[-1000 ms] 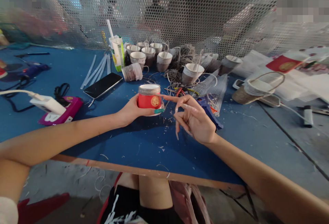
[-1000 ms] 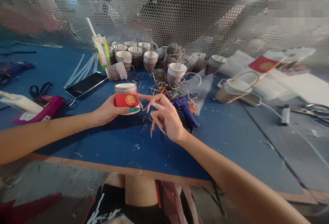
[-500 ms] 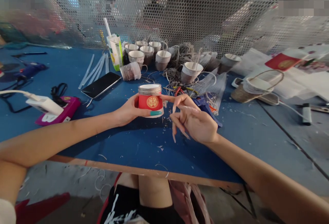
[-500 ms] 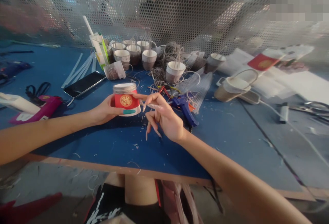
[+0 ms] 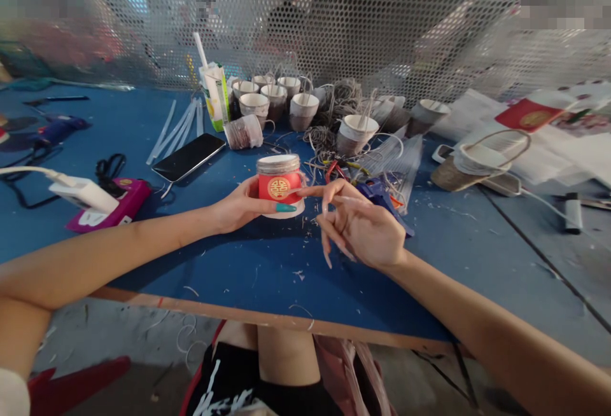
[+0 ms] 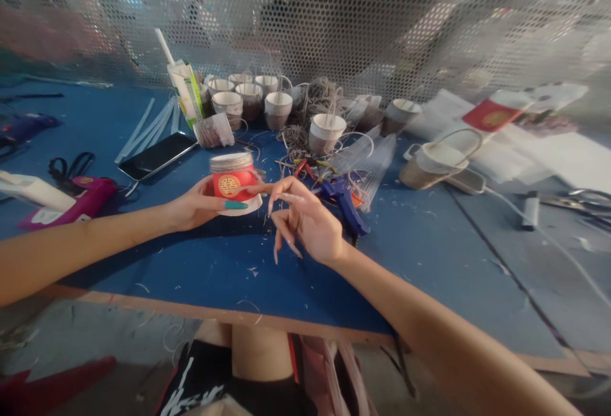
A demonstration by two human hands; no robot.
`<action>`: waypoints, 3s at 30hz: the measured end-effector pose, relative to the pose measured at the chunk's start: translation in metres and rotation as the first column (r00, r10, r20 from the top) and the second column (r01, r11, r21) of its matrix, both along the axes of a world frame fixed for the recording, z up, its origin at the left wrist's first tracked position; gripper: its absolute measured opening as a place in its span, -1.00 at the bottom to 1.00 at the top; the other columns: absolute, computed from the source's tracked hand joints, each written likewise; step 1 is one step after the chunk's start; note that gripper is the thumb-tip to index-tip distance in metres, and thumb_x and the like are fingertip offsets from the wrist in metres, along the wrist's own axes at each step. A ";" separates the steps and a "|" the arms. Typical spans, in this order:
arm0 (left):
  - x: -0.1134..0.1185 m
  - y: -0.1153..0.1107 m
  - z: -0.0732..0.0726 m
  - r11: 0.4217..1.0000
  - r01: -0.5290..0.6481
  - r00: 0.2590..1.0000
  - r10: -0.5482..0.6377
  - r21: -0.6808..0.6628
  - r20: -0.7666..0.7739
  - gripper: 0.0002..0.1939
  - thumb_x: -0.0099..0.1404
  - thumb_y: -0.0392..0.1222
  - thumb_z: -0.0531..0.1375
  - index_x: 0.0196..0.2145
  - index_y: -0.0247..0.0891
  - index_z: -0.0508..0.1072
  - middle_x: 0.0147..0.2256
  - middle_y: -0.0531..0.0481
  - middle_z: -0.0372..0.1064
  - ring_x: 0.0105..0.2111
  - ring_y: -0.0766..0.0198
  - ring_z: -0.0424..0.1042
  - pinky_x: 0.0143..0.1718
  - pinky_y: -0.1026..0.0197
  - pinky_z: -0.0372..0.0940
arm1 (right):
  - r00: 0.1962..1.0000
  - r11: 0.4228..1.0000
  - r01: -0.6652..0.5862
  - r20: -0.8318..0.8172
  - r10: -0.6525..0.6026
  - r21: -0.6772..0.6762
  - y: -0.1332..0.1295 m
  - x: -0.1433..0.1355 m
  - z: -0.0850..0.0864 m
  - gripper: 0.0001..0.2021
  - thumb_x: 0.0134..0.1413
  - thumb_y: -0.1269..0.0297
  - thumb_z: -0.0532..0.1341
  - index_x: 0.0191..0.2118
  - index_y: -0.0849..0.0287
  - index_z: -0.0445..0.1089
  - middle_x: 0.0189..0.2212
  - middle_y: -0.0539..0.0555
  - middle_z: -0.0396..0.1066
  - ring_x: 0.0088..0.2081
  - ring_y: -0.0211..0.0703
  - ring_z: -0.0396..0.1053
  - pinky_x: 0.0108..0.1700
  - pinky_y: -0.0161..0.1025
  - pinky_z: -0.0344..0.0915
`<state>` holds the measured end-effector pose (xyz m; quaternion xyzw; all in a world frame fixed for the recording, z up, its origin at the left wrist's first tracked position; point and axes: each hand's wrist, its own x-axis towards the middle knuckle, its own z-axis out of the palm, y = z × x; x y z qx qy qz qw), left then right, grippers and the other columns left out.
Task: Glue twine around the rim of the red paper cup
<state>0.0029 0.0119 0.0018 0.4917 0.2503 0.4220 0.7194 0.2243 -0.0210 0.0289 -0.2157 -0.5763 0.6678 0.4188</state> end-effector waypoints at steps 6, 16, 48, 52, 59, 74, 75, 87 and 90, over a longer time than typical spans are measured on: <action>0.000 0.001 -0.003 0.998 0.012 1.000 -0.010 0.056 -0.023 -0.40 -0.20 -0.26 0.51 -0.12 -0.22 0.53 -0.13 -0.07 0.56 -0.08 0.06 0.52 0.07 -0.03 0.34 | 0.992 0.989 -0.128 -0.006 0.128 -0.070 -0.003 -0.002 0.001 -0.80 0.12 0.11 0.08 -0.24 0.12 0.20 0.19 0.21 0.32 -0.68 -0.48 0.15 -0.62 -0.25 0.39; -0.001 -0.001 0.000 0.999 0.009 0.999 -0.007 0.049 -0.037 -0.37 -0.18 -0.28 0.47 -0.07 -0.21 0.53 -0.15 -0.09 0.58 -0.17 0.12 0.54 -0.03 0.05 0.40 | 0.992 0.964 0.111 -0.024 -0.120 -0.242 0.007 0.002 0.006 -0.80 0.18 0.09 0.00 -0.31 0.10 0.20 -0.06 0.10 0.48 -0.73 -0.44 -0.02 -0.80 -0.33 0.08; 0.009 -0.007 -0.005 0.920 -0.290 0.877 0.366 0.263 -0.311 -0.26 -0.18 -0.08 0.52 -0.08 -0.23 0.28 -0.03 -0.16 0.43 0.02 -0.01 0.40 0.11 -0.13 0.27 | 0.945 0.970 -0.068 0.326 -0.012 0.235 -0.012 -0.004 -0.006 -0.78 0.25 0.04 0.16 -0.19 0.07 0.24 -0.12 0.13 0.51 -0.61 -0.36 0.19 -0.51 -0.22 0.40; 0.011 -0.010 -0.004 0.906 -0.286 0.858 0.387 0.312 -0.337 -0.37 -0.12 -0.05 0.47 -0.17 -0.21 0.26 -0.14 -0.08 0.41 -0.10 0.06 0.40 0.02 -0.09 0.29 | 0.918 0.955 -0.091 0.396 -0.030 0.283 -0.014 -0.006 -0.003 -0.77 0.28 0.01 0.14 -0.18 0.06 0.23 0.02 0.19 0.48 -0.62 -0.35 0.19 -0.58 -0.23 0.33; 0.011 -0.009 -0.003 0.887 -0.311 0.816 0.433 0.340 -0.383 -0.39 -0.13 -0.03 0.46 -0.21 -0.22 0.25 -0.17 -0.08 0.36 -0.14 0.07 0.36 0.02 -0.12 0.25 | 0.904 0.884 0.044 0.359 -0.234 0.466 -0.012 -0.003 -0.005 -0.79 0.37 0.11 0.04 -0.24 0.12 0.20 0.21 0.26 0.36 -0.65 -0.46 0.21 -0.62 -0.32 0.23; 0.009 -0.014 0.000 0.877 -0.279 0.745 0.455 0.392 -0.487 -0.43 -0.01 -0.10 0.40 -0.17 -0.20 0.15 -0.20 -0.06 0.42 -0.23 0.10 0.49 -0.14 -0.08 0.44 | 0.771 0.625 -0.173 0.499 -0.395 0.762 -0.008 0.000 -0.005 -0.93 0.32 0.27 0.03 -0.16 0.13 0.17 0.24 0.34 0.31 -0.66 -0.47 0.07 -0.58 -0.31 0.12; 0.009 -0.015 0.001 0.867 -0.288 0.731 0.473 0.406 -0.492 -0.43 0.00 -0.11 0.40 -0.15 -0.20 0.15 -0.18 -0.07 0.42 -0.25 0.11 0.49 -0.17 -0.06 0.45 | 0.759 0.603 -0.188 0.505 -0.412 0.775 -0.008 0.000 -0.005 -0.93 0.31 0.28 0.04 -0.15 0.13 0.17 0.24 0.35 0.31 -0.67 -0.48 0.05 -0.59 -0.32 0.11; 0.008 -0.018 -0.013 0.670 -0.265 0.611 0.673 0.693 -0.417 -0.41 0.10 -0.18 0.34 0.00 -0.23 0.15 -0.02 -0.19 0.28 0.07 -0.07 0.34 0.11 -0.26 0.29 | 0.707 0.497 -0.233 0.497 -0.504 0.836 -0.016 -0.012 -0.001 -0.91 0.28 0.37 0.07 -0.12 0.16 0.17 0.17 0.40 0.38 -0.67 -0.46 0.13 -0.57 -0.34 0.18; 0.008 -0.019 -0.010 0.714 -0.298 0.634 0.645 0.634 -0.427 -0.44 0.10 -0.18 0.33 -0.02 -0.24 0.14 -0.04 -0.17 0.30 0.02 -0.01 0.38 0.07 -0.19 0.34 | 0.734 0.499 -0.181 0.454 -0.505 0.847 -0.016 -0.008 -0.004 -0.92 0.24 0.44 0.08 -0.17 0.15 0.17 0.16 0.36 0.40 -0.71 -0.51 0.02 -0.62 -0.37 0.10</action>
